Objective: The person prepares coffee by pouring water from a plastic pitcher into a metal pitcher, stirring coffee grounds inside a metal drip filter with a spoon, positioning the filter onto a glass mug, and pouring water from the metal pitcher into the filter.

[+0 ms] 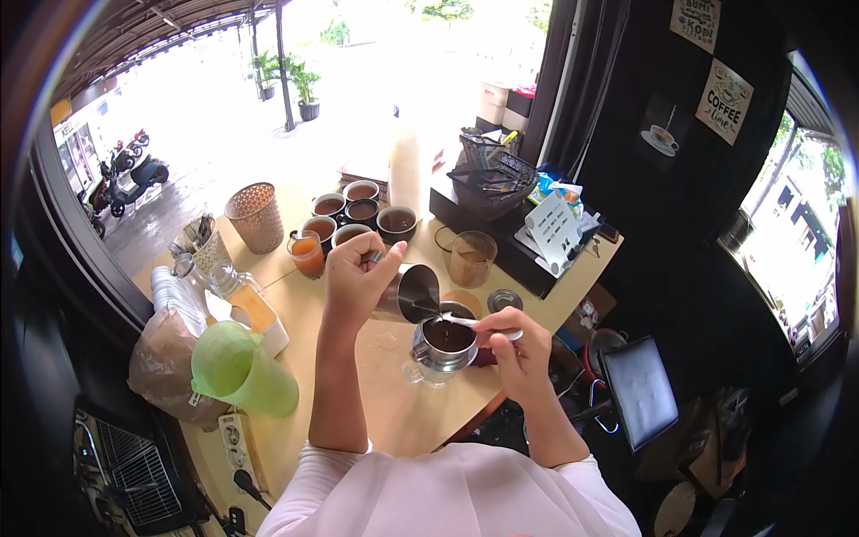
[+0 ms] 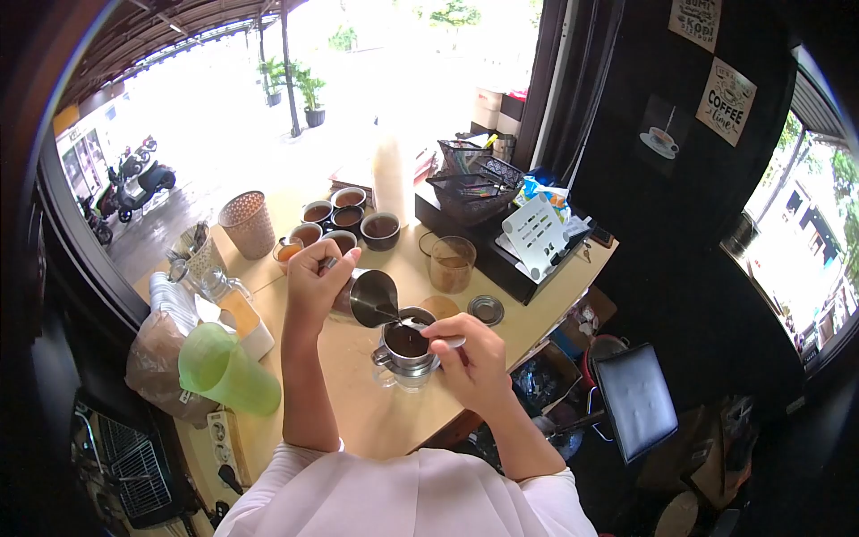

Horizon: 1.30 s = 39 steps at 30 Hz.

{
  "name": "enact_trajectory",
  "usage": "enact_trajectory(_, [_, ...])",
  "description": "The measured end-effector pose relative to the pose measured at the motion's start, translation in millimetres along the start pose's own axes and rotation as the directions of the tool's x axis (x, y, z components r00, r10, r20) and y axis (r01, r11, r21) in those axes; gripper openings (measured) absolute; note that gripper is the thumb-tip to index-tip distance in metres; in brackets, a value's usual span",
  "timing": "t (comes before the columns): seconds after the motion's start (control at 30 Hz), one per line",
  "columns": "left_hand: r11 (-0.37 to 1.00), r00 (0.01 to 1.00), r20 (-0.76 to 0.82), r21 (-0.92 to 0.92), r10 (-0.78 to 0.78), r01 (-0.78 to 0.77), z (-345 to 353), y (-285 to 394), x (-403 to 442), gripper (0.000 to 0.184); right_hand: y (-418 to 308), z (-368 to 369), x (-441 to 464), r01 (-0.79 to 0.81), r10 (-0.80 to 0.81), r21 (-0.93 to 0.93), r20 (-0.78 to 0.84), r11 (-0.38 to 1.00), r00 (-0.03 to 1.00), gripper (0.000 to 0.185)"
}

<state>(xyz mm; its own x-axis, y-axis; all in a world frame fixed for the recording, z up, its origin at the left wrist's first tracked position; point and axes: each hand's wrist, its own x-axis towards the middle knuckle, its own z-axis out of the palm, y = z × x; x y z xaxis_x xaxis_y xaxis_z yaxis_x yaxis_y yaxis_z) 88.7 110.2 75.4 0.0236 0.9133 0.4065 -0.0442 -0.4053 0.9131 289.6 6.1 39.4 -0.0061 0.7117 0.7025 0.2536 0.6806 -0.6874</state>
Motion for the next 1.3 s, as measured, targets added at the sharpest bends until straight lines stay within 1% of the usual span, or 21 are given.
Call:
enact_trajectory(0.07, [1.000, 1.000, 0.003, -0.007, -0.002, 0.002, 0.3, 0.5, -0.2, 0.035, -0.5, -2.5, 0.6, 0.080, -0.078, -0.033, 0.051, 0.996, 0.996, 0.018])
enact_trajectory(0.17, [1.000, 1.000, 0.009, -0.005, 0.027, -0.027, 0.0, -0.1, -0.1, 0.035, -1.6, -1.5, -1.3, 0.010, -0.002, 0.105, -0.076, 0.994, 0.997, 0.018])
enact_trajectory(0.27, [0.999, 0.999, 0.006, 0.011, 0.034, -0.035, 0.0, -0.6, 0.6, 0.035, -7.2, -2.2, -0.5, -0.042, 0.042, -0.004, -0.011, 0.999, 0.999, 0.020])
enact_trajectory(0.37, [0.998, 1.000, 0.014, -0.054, -0.013, 0.013, 1.5, 5.2, -1.5, 0.036, -4.3, -3.2, -3.6, -0.004, 0.010, 0.099, -0.054, 0.995, 0.999, 0.021])
enact_trajectory(0.47, [1.000, 1.000, 0.012, -0.002, 0.022, -0.022, 1.3, 4.0, -1.1, 0.037, -5.6, -0.2, -1.4, -0.035, 0.042, 0.087, -0.082, 0.996, 0.996, 0.021])
enact_trajectory(0.57, [1.000, 0.999, 0.026, 0.005, 0.022, -0.022, 1.1, -0.2, -0.1, 0.038, -6.4, -1.5, -2.7, -0.029, 0.029, -0.003, -0.010, 1.000, 1.000, 0.020])
enact_trajectory(0.67, [0.998, 0.998, 0.030, 0.028, 0.049, -0.050, 1.0, -0.7, 0.2, 0.038, -1.9, -2.9, -6.2, -0.022, 0.032, 0.110, -0.096, 0.994, 0.995, 0.019])
enact_trajectory(0.77, [1.000, 0.999, 0.035, -0.004, 0.028, -0.028, 2.9, 2.5, -1.2, 0.038, -4.2, -0.9, -3.5, -0.038, 0.036, -0.026, -0.086, 0.999, 0.996, 0.018])
enact_trajectory(0.87, [0.998, 0.997, 0.043, 0.019, 0.057, -0.058, 0.9, -4.4, 0.8, 0.038, -6.4, -0.7, -4.3, 0.030, -0.033, -0.064, -0.050, 0.998, 0.998, 0.018])
enact_trajectory(0.97, [0.997, 0.996, 0.042, 0.022, 0.075, -0.076, -0.1, -8.0, 2.1, 0.037, -2.7, -1.6, -5.8, 0.011, -0.016, -0.037, -0.134, 0.999, 0.991, 0.018])
enact_trajectory(1.07, [0.996, 0.996, 0.034, 0.028, 0.083, -0.084, 0.6, -8.1, 2.1, 0.038, -3.2, 0.4, -4.7, -0.014, 0.007, -0.110, -0.062, 0.994, 0.998, 0.020])
enact_trajectory(1.17, [0.995, 0.994, 0.050, 0.042, 0.093, -0.095, -0.4, -5.7, 2.7, 0.036, -4.5, -0.5, -6.1, 0.003, -0.006, -0.038, -0.064, 0.999, 0.998, 0.020])
enact_trajectory(1.27, [0.996, 0.996, 0.044, 0.044, 0.078, -0.080, -0.9, -6.5, 2.5, 0.036, -9.2, 1.3, -3.5, -0.010, 0.011, 0.012, -0.140, 1.000, 0.990, 0.020])
enact_trajectory(1.3, [0.996, 0.996, 0.044, 0.043, 0.078, -0.080, -0.6, -6.7, 2.5, 0.036, -10.7, -0.4, -3.9, -0.068, 0.065, -0.031, -0.091, 0.997, 0.994, 0.023])
